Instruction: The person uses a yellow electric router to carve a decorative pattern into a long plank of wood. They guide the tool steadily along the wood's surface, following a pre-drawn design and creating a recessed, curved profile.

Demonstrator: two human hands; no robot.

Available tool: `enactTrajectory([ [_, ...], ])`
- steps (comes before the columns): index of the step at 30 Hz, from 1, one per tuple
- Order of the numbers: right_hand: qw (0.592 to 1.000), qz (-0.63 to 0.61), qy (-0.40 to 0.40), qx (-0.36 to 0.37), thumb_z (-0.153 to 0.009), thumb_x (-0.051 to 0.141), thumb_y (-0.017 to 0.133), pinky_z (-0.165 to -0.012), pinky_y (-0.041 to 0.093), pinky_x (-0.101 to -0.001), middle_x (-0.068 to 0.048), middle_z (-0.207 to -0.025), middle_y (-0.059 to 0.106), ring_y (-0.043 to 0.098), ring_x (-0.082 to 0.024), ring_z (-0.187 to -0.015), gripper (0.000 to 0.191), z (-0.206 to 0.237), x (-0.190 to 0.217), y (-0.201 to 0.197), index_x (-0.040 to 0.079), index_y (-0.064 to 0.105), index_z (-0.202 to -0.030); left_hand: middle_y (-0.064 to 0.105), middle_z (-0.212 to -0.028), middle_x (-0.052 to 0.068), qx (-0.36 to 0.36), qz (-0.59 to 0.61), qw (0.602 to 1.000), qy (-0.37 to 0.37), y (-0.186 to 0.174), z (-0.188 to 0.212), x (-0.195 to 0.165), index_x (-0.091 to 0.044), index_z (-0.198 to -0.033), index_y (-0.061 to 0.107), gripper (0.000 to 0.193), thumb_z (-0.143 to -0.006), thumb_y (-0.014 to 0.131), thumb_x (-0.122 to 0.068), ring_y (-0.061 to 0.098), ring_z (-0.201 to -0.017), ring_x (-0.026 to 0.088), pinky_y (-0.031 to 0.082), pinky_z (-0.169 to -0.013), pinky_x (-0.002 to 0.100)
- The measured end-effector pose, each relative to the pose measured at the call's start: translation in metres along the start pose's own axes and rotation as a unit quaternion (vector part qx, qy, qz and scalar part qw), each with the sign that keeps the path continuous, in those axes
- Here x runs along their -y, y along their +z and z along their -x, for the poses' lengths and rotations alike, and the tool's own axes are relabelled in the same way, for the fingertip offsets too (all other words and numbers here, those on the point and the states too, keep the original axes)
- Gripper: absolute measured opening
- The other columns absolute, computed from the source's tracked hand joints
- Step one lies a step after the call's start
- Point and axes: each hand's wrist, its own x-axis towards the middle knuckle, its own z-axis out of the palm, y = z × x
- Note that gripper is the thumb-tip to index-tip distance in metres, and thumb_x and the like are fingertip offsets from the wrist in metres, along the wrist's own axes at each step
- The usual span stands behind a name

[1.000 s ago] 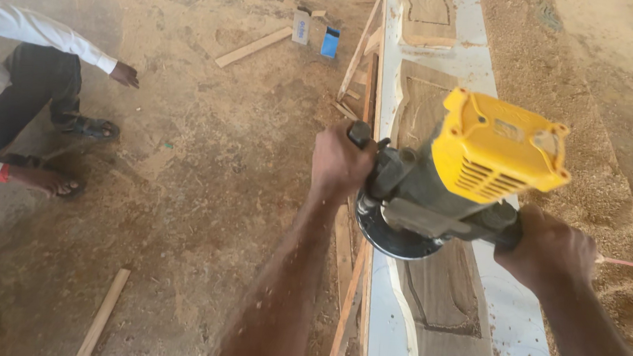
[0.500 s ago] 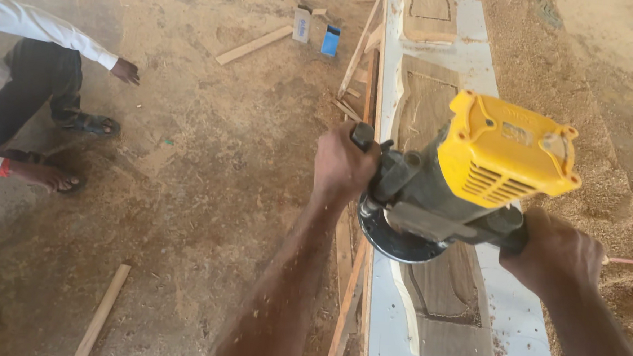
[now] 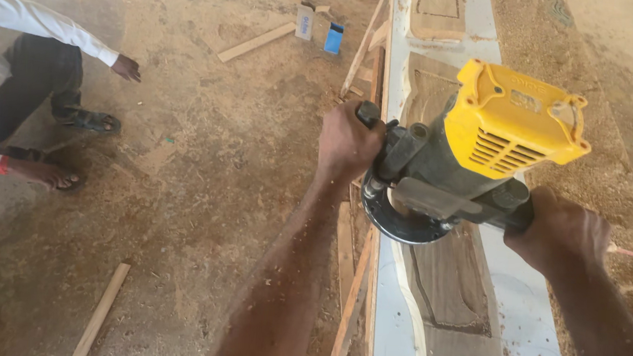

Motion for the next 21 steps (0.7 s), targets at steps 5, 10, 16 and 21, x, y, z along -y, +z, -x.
enactTrajectory([
  [5,1.0,-0.003,0.004,-0.021,-0.08,0.043,0.078,-0.075,0.056,-0.0429,-0.005,-0.082,0.073,0.071,-0.024,-0.075,0.031,0.017,-0.003,-0.003,0.018,0.066,-0.093,0.074,-0.074,0.014,-0.007,0.002,1.0,0.029,-0.001,0.016,0.003,-0.002,-0.083,0.071,0.014,-0.081,0.066,-0.014,0.073,-0.067,0.024,0.058,-0.067,0.041],
  [10,1.0,-0.02,0.017,0.014,-0.083,0.043,0.075,-0.073,0.058,-0.0426,-0.003,-0.082,0.07,0.069,-0.022,-0.073,0.03,0.029,-0.011,-0.001,0.017,0.062,-0.091,0.075,-0.081,0.013,0.014,0.008,1.0,-0.008,0.001,0.029,-0.003,-0.005,-0.09,0.071,0.018,-0.081,0.066,-0.019,0.075,-0.072,0.024,0.06,-0.068,0.04],
  [16,1.0,-0.001,0.007,-0.02,-0.081,0.039,0.072,-0.073,0.057,-0.0431,-0.003,-0.081,0.073,0.071,-0.023,-0.072,0.026,0.039,-0.02,0.008,0.017,0.063,-0.091,0.074,-0.083,0.015,0.009,-0.009,1.0,-0.005,-0.001,0.041,-0.008,-0.003,-0.091,0.071,0.021,-0.082,0.066,-0.021,0.075,-0.077,0.028,0.058,-0.075,0.044],
  [21,1.0,0.009,0.02,0.003,-0.091,0.039,0.064,-0.07,0.058,-0.0406,-0.003,-0.076,0.069,0.068,-0.02,-0.068,0.021,0.042,-0.028,0.016,0.018,0.064,-0.093,0.074,-0.084,0.019,0.003,-0.034,0.999,0.001,0.0,0.046,-0.009,-0.001,-0.091,0.07,0.022,-0.08,0.069,-0.02,0.074,-0.079,0.031,0.057,-0.077,0.044],
])
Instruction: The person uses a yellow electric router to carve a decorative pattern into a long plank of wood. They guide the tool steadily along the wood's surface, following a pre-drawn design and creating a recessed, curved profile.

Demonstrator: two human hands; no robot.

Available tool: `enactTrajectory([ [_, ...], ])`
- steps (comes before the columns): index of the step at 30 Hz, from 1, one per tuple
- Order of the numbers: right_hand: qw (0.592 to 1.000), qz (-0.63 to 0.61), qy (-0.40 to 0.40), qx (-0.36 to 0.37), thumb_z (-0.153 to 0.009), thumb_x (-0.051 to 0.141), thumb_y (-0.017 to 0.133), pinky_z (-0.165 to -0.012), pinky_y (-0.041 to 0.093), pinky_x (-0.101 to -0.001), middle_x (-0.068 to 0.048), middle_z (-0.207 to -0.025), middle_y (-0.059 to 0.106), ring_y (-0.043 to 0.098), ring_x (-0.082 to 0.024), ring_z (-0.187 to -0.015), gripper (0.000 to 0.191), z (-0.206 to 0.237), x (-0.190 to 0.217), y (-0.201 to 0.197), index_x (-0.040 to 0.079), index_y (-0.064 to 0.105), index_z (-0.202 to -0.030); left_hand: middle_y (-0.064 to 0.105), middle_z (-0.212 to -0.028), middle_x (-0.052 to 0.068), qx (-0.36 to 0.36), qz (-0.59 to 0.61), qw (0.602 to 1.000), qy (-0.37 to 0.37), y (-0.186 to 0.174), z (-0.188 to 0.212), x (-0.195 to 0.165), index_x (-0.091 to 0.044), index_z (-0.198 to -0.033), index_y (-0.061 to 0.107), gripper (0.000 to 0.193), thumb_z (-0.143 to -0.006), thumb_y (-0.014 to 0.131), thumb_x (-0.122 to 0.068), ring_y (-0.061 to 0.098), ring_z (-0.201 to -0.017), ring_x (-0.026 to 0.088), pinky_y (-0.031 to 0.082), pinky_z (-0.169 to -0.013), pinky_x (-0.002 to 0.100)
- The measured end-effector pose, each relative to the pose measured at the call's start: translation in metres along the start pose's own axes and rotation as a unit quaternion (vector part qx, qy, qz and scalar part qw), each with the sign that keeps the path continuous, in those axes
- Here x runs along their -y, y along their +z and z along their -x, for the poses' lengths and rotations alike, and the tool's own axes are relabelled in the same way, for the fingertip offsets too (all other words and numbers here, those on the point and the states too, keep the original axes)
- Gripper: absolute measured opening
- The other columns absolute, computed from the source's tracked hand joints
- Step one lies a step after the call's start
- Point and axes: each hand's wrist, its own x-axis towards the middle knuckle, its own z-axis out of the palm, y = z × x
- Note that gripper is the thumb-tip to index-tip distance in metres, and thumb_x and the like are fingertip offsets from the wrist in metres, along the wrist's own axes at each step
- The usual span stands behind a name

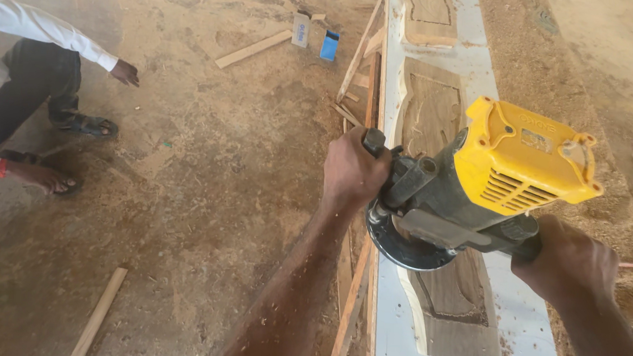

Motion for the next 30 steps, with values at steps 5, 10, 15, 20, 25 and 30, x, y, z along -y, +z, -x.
enactTrajectory([
  [5,1.0,0.023,-0.007,0.007,-0.092,0.046,0.063,-0.076,0.058,-0.0421,-0.003,-0.072,0.067,0.068,-0.02,-0.065,0.029,-0.013,-0.001,0.003,0.018,0.061,-0.097,0.076,-0.084,0.015,0.03,0.026,0.999,-0.02,0.005,-0.014,0.002,-0.004,-0.092,0.072,0.02,-0.082,0.067,-0.021,0.076,-0.075,0.026,0.06,-0.072,0.041],
  [10,1.0,0.009,-0.017,-0.022,-0.085,0.048,0.073,-0.077,0.055,-0.044,-0.005,-0.078,0.072,0.071,-0.023,-0.074,0.034,-0.02,0.005,-0.001,0.019,0.065,-0.101,0.075,-0.081,0.016,0.008,0.027,1.0,0.011,0.006,-0.029,0.003,-0.002,-0.089,0.071,0.02,-0.08,0.068,-0.02,0.075,-0.073,0.028,0.059,-0.07,0.042],
  [15,1.0,-0.004,0.001,0.0,-0.07,0.047,0.083,-0.083,0.054,-0.0497,-0.007,-0.088,0.075,0.074,-0.029,-0.085,0.045,-0.036,0.018,-0.009,0.02,0.066,-0.103,0.072,-0.075,0.022,-0.021,0.037,0.997,0.06,0.001,-0.042,0.005,0.002,-0.082,0.07,0.02,-0.076,0.067,-0.017,0.073,-0.071,0.034,0.056,-0.071,0.045],
  [20,1.0,0.009,0.003,0.006,-0.075,0.052,0.082,-0.084,0.054,-0.0491,-0.008,-0.088,0.077,0.075,-0.03,-0.086,0.047,-0.048,0.026,-0.011,0.019,0.066,-0.103,0.072,-0.074,0.021,-0.018,0.035,0.998,0.047,0.004,-0.062,0.007,0.002,-0.079,0.07,0.02,-0.075,0.068,-0.018,0.073,-0.07,0.035,0.055,-0.069,0.045],
  [25,1.0,-0.009,-0.006,-0.024,-0.072,0.044,0.082,-0.081,0.054,-0.0484,-0.006,-0.087,0.075,0.074,-0.029,-0.084,0.039,-0.056,0.025,-0.007,0.02,0.067,-0.1,0.07,-0.072,0.022,-0.043,0.037,0.995,0.084,0.006,-0.071,0.011,0.002,-0.079,0.07,0.019,-0.073,0.07,-0.016,0.071,-0.071,0.036,0.054,-0.069,0.044],
  [30,0.999,-0.008,0.008,0.032,-0.084,0.05,0.075,-0.067,0.058,-0.0414,-0.003,-0.078,0.068,0.068,-0.023,-0.07,0.036,-0.05,0.024,-0.005,0.019,0.062,-0.096,0.072,-0.07,0.017,0.019,0.043,0.999,0.019,0.001,-0.059,0.009,0.0,-0.075,0.07,0.015,-0.077,0.065,-0.015,0.074,-0.064,0.029,0.056,-0.062,0.043],
])
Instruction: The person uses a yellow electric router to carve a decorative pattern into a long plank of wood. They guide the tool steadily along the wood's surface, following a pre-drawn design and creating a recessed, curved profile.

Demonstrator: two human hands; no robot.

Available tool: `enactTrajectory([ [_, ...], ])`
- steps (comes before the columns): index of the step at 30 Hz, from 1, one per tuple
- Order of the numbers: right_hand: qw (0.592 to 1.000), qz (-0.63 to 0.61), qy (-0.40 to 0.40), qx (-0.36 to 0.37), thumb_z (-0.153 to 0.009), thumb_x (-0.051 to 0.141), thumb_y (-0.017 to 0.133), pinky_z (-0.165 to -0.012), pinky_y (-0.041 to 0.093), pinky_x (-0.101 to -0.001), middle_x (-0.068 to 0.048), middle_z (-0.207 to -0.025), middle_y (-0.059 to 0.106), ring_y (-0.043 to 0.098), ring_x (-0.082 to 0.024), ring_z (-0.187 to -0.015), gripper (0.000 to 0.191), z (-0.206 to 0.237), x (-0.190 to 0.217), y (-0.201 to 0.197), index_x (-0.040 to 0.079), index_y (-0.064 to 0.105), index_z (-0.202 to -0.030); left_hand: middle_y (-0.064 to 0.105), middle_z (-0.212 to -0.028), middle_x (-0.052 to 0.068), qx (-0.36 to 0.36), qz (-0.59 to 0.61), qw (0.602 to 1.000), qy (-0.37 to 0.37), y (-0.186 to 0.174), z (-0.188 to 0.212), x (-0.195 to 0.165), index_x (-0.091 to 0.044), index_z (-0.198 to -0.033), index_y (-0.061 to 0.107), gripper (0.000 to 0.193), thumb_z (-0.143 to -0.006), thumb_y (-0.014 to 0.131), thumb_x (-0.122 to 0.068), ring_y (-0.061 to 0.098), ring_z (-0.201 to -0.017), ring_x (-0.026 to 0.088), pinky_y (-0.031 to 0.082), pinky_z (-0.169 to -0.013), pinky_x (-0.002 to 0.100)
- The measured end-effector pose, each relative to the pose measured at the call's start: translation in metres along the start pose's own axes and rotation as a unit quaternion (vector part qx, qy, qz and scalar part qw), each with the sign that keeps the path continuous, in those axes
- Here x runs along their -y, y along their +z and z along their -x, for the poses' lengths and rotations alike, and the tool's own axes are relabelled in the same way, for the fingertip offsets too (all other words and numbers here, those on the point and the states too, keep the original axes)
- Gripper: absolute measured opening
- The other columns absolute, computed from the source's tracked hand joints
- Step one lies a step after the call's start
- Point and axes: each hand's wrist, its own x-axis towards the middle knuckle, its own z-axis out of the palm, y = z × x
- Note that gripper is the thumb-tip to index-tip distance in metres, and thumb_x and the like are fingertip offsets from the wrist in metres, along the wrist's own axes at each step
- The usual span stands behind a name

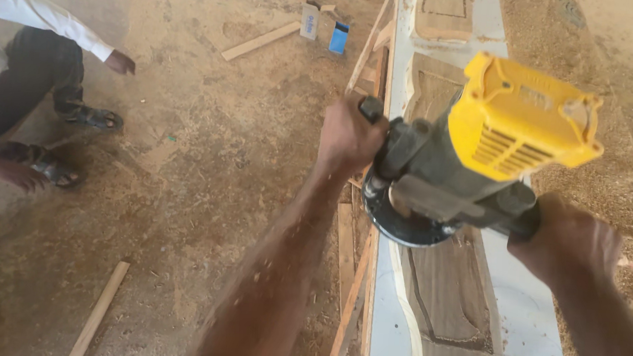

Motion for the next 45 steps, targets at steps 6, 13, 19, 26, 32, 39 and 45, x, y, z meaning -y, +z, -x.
enactTrajectory([
  [6,0.999,0.011,0.021,0.024,-0.07,0.046,0.081,-0.077,0.055,-0.0436,-0.002,-0.079,0.069,0.068,-0.022,-0.075,0.037,0.037,-0.006,-0.001,0.024,0.064,-0.095,0.074,-0.075,0.016,0.01,-0.007,1.0,-0.013,-0.006,0.034,-0.001,-0.001,-0.082,0.069,0.017,-0.079,0.065,-0.017,0.075,-0.068,0.028,0.059,-0.065,0.042],
  [13,0.999,0.034,0.025,-0.015,-0.083,0.05,0.073,-0.077,0.057,-0.0422,-0.004,-0.082,0.071,0.071,-0.024,-0.08,0.035,0.01,0.001,-0.003,0.023,0.065,-0.103,0.073,-0.082,0.025,-0.027,-0.005,0.999,0.02,-0.001,-0.003,-0.011,0.001,-0.087,0.073,0.023,-0.075,0.067,-0.018,0.072,-0.081,0.041,0.055,-0.075,0.046],
  [19,0.998,0.015,0.031,-0.054,-0.079,0.048,0.077,-0.082,0.055,-0.0479,-0.009,-0.083,0.077,0.075,-0.032,-0.086,0.034,-0.006,0.004,-0.008,0.023,0.07,-0.101,0.073,-0.084,0.025,-0.028,0.0,0.998,0.051,0.011,-0.029,-0.001,0.001,-0.088,0.073,0.026,-0.072,0.071,-0.019,0.072,-0.085,0.04,0.056,-0.077,0.044],
  [26,0.998,-0.002,0.054,-0.016,-0.074,0.043,0.082,-0.092,0.053,-0.0465,-0.006,-0.094,0.075,0.075,-0.031,-0.094,0.035,-0.015,0.011,-0.015,0.027,0.072,-0.104,0.073,-0.081,0.026,-0.025,0.002,0.998,0.06,0.012,-0.043,-0.001,0.004,-0.086,0.073,0.026,-0.073,0.069,-0.018,0.074,-0.082,0.039,0.057,-0.077,0.045],
  [32,0.999,0.005,0.03,-0.033,-0.075,0.042,0.081,-0.091,0.053,-0.0481,-0.005,-0.098,0.079,0.074,-0.031,-0.096,0.037,-0.02,0.013,-0.019,0.026,0.072,-0.108,0.073,-0.08,0.025,-0.028,-0.002,0.997,0.067,0.013,-0.046,0.003,0.003,-0.085,0.073,0.025,-0.072,0.07,-0.018,0.075,-0.08,0.038,0.058,-0.076,0.044],
  [39,0.999,-0.009,0.028,-0.034,-0.074,0.041,0.082,-0.091,0.053,-0.048,-0.005,-0.096,0.08,0.075,-0.03,-0.094,0.038,-0.023,0.024,-0.03,0.024,0.072,-0.107,0.073,-0.08,0.023,-0.019,-0.025,0.999,0.026,0.008,-0.05,-0.002,0.002,-0.083,0.074,0.023,-0.074,0.071,-0.018,0.073,-0.08,0.04,0.056,-0.076,0.045],
  [45,0.998,-0.019,0.009,-0.056,-0.072,0.039,0.081,-0.085,0.056,-0.0449,-0.006,-0.092,0.079,0.075,-0.029,-0.088,0.036,-0.03,0.032,-0.035,0.023,0.072,-0.103,0.073,-0.082,0.026,-0.008,-0.023,0.999,0.023,0.002,-0.061,-0.003,0.003,-0.085,0.073,0.023,-0.076,0.069,-0.018,0.074,-0.08,0.04,0.057,-0.076,0.046],
])
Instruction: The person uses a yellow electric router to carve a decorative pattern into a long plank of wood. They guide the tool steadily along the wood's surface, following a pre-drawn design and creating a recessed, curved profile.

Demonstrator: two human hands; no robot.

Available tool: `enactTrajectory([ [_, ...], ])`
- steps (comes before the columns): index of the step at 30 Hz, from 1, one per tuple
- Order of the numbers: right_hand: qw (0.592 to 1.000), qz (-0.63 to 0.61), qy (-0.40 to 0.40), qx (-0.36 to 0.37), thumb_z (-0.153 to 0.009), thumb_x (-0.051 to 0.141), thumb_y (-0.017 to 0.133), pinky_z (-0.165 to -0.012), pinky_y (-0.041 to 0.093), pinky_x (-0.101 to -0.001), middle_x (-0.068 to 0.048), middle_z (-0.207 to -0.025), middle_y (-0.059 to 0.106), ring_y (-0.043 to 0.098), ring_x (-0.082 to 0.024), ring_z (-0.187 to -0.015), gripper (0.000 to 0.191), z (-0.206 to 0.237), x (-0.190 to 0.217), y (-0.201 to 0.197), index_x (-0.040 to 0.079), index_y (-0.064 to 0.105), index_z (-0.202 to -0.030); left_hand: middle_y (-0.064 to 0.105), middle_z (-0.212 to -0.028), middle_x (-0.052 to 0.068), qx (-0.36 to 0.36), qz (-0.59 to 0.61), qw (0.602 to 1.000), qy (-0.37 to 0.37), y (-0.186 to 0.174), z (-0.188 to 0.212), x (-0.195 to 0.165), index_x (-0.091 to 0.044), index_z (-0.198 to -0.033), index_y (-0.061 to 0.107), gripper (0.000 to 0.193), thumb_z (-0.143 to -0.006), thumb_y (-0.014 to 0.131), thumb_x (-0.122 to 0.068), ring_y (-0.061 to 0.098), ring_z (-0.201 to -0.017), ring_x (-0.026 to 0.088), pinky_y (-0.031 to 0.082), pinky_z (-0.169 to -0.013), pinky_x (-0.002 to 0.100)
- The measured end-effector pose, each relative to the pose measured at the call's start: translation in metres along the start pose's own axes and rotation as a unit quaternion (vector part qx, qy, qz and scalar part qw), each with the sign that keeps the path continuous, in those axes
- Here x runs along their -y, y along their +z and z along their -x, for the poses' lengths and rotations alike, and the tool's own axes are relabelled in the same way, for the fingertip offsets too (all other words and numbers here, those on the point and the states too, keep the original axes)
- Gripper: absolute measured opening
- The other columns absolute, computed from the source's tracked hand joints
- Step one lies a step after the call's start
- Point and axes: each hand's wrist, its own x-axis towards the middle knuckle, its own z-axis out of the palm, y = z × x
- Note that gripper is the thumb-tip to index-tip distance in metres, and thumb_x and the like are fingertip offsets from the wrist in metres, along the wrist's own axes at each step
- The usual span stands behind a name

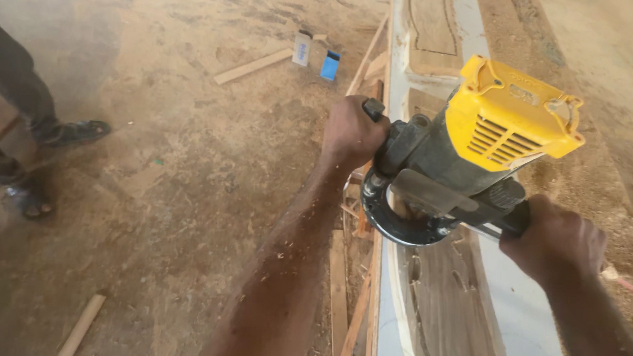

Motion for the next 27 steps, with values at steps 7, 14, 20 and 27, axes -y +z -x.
enactTrajectory([
  [7,0.999,0.011,0.028,0.029,-0.082,0.04,0.075,-0.077,0.058,-0.0418,-0.003,-0.086,0.076,0.074,-0.025,-0.081,0.024,0.01,-0.005,0.004,0.023,0.071,-0.098,0.074,-0.081,0.023,-0.006,0.037,0.999,0.011,0.005,0.006,0.003,-0.002,-0.087,0.073,0.022,-0.073,0.07,-0.019,0.075,-0.078,0.037,0.057,-0.072,0.044],
  [14,0.998,0.006,0.032,0.054,-0.08,0.042,0.075,-0.074,0.058,-0.0407,-0.003,-0.083,0.078,0.075,-0.023,-0.076,0.028,0.027,-0.009,0.006,0.021,0.068,-0.098,0.069,-0.076,0.025,-0.042,0.027,0.996,0.07,-0.001,0.035,0.006,0.001,-0.08,0.07,0.02,-0.075,0.07,-0.018,0.069,-0.078,0.045,0.054,-0.069,0.049],
  [20,0.996,0.03,0.041,0.075,-0.084,0.045,0.072,-0.071,0.059,-0.0386,-0.002,-0.086,0.074,0.072,-0.02,-0.076,0.028,0.037,-0.017,0.015,0.021,0.068,-0.098,0.071,-0.076,0.023,-0.016,0.013,1.0,0.015,-0.006,0.05,-0.002,0.0,-0.082,0.071,0.019,-0.076,0.07,-0.019,0.071,-0.076,0.041,0.055,-0.069,0.048],
  [27,0.998,0.032,0.032,0.05,-0.083,0.047,0.069,-0.075,0.06,-0.0413,-0.001,-0.087,0.075,0.074,-0.021,-0.077,0.028,0.064,-0.035,0.025,0.022,0.064,-0.096,0.073,-0.079,0.013,0.047,-0.004,0.997,-0.058,-0.007,0.074,-0.007,-0.001,-0.09,0.07,0.017,-0.082,0.07,-0.016,0.074,-0.071,0.025,0.06,-0.069,0.042],
])
